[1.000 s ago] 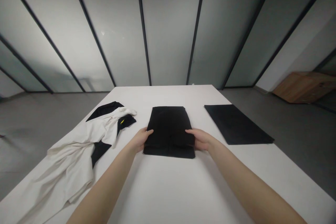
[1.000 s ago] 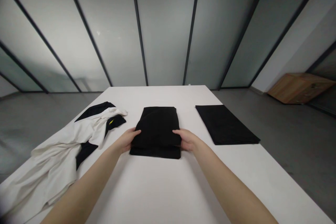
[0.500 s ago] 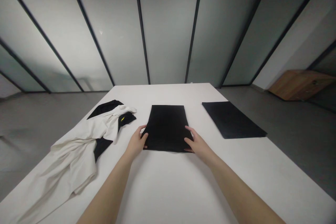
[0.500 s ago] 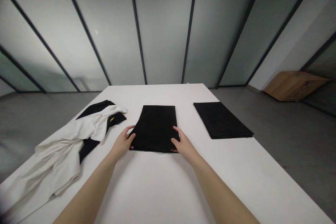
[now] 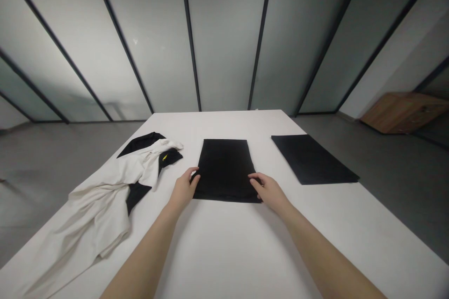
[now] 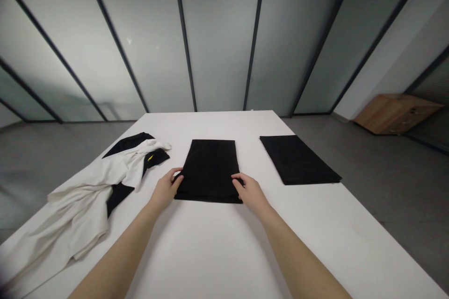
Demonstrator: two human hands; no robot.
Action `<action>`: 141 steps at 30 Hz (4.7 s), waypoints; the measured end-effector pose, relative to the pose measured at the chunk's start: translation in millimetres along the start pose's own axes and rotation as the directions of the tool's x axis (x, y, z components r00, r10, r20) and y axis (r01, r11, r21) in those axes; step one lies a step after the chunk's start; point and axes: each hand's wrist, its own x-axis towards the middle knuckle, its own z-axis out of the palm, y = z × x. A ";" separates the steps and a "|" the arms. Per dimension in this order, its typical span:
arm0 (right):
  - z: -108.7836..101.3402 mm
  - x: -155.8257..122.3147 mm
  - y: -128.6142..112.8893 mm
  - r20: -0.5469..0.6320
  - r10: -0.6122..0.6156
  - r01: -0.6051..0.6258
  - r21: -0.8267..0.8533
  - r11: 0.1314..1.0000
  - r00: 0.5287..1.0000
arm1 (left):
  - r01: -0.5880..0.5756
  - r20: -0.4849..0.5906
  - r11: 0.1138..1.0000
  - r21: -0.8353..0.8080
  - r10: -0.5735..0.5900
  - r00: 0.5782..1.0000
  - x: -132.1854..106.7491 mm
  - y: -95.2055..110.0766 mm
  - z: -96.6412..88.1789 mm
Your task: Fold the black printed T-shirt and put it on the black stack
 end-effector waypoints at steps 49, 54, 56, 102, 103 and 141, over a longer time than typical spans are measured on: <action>-9.2 -9.1 -16.2 0.038 -0.060 0.071 -0.587 0.807 0.997 | -0.132 0.181 0.860 0.493 0.047 0.982 -4.2 3.1 -11.2; -6.8 -14.3 -11.9 0.089 0.040 0.015 -0.543 0.840 0.995 | -0.107 0.233 0.869 0.483 -0.010 0.972 -6.6 2.3 -13.8; -5.0 -16.2 -13.4 0.092 0.066 -0.010 -0.508 0.862 0.994 | -0.045 0.190 0.881 0.470 -0.051 0.980 -4.4 1.6 -13.1; -13.2 -1.1 -12.7 0.215 0.153 -0.218 0.324 0.921 0.965 | 0.242 0.303 0.933 -0.266 -0.157 0.940 -5.4 6.8 -4.0; -11.9 -1.4 -13.0 0.207 0.171 -0.236 0.351 0.906 0.963 | 0.252 0.295 0.922 -0.295 -0.163 0.941 -6.5 9.6 -2.8; -48.2 -9.2 -22.5 0.620 0.394 -0.488 -0.021 0.873 0.678 | 0.412 0.740 0.900 0.144 -0.374 0.559 -11.5 3.4 -36.0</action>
